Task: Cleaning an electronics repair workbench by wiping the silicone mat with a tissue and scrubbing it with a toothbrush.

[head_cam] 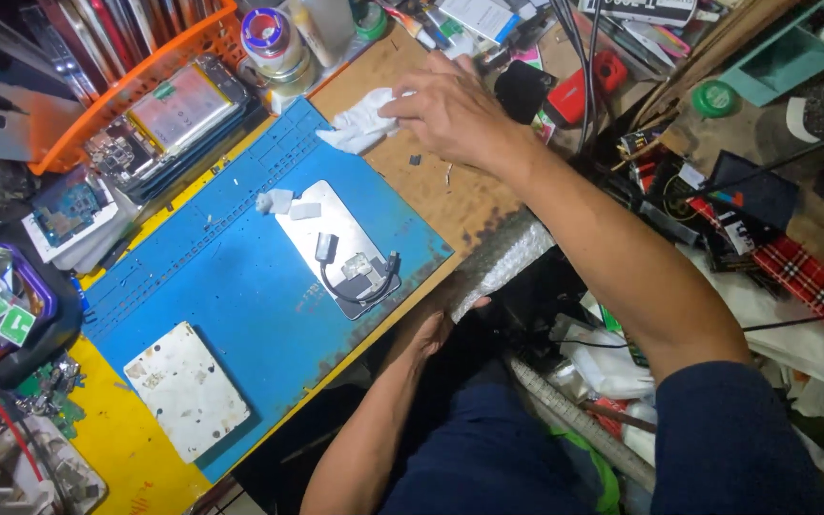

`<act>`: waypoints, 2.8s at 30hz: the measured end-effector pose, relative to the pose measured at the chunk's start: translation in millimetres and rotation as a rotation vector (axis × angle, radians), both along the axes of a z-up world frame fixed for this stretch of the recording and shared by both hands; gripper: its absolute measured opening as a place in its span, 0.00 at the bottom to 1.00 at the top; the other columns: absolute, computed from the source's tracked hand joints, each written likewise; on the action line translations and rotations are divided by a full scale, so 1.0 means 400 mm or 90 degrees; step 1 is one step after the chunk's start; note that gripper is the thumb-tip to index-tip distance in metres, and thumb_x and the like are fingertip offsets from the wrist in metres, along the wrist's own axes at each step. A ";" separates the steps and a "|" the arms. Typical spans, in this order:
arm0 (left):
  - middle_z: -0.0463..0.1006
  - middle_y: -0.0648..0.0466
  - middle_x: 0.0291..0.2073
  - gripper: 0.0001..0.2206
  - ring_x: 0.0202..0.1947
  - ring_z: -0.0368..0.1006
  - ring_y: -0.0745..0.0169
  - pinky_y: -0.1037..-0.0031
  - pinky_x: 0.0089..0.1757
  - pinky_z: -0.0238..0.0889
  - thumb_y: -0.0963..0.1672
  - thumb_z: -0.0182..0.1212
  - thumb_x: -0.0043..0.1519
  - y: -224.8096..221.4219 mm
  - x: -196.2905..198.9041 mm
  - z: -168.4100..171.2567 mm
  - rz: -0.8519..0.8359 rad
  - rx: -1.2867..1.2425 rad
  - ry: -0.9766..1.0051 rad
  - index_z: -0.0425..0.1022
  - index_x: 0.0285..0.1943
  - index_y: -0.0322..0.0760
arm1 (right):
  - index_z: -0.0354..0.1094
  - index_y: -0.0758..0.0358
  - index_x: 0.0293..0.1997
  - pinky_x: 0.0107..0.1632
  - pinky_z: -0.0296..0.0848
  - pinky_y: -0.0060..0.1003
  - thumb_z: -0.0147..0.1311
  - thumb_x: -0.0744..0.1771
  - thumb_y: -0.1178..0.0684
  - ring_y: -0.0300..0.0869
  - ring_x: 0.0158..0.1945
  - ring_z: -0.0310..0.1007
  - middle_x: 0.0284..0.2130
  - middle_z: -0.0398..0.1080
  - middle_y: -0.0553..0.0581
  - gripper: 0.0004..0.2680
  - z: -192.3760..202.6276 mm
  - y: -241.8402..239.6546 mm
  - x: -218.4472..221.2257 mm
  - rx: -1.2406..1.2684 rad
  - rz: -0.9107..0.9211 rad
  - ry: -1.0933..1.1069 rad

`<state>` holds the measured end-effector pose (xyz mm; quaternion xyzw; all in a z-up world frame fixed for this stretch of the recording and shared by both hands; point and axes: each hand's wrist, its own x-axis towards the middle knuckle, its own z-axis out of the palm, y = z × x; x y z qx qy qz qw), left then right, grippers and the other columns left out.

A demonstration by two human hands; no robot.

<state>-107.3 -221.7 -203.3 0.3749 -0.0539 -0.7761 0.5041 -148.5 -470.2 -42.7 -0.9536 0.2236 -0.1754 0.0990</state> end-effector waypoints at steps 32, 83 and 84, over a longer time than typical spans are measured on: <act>0.79 0.31 0.35 0.16 0.31 0.80 0.29 0.43 0.35 0.79 0.35 0.63 0.58 -0.005 -0.111 0.170 0.300 -0.012 0.013 0.71 0.54 0.19 | 0.78 0.58 0.42 0.46 0.75 0.43 0.51 0.67 0.64 0.52 0.42 0.75 0.38 0.73 0.57 0.08 0.046 0.287 -0.311 0.099 0.038 -0.054; 0.78 0.35 0.24 0.09 0.25 0.81 0.41 0.61 0.28 0.79 0.40 0.65 0.62 0.209 -0.028 -0.028 0.225 0.055 -0.100 0.73 0.36 0.21 | 0.76 0.56 0.51 0.49 0.72 0.46 0.62 0.68 0.53 0.55 0.48 0.74 0.47 0.73 0.59 0.08 -0.044 0.184 -0.197 -0.009 -0.035 -0.068; 0.77 0.36 0.22 0.11 0.23 0.80 0.43 0.64 0.26 0.78 0.40 0.66 0.61 0.213 -0.021 -0.019 0.237 0.079 -0.108 0.73 0.35 0.20 | 0.78 0.59 0.45 0.47 0.74 0.44 0.62 0.68 0.56 0.56 0.44 0.76 0.41 0.76 0.60 0.04 -0.086 0.169 -0.175 0.070 -0.008 -0.087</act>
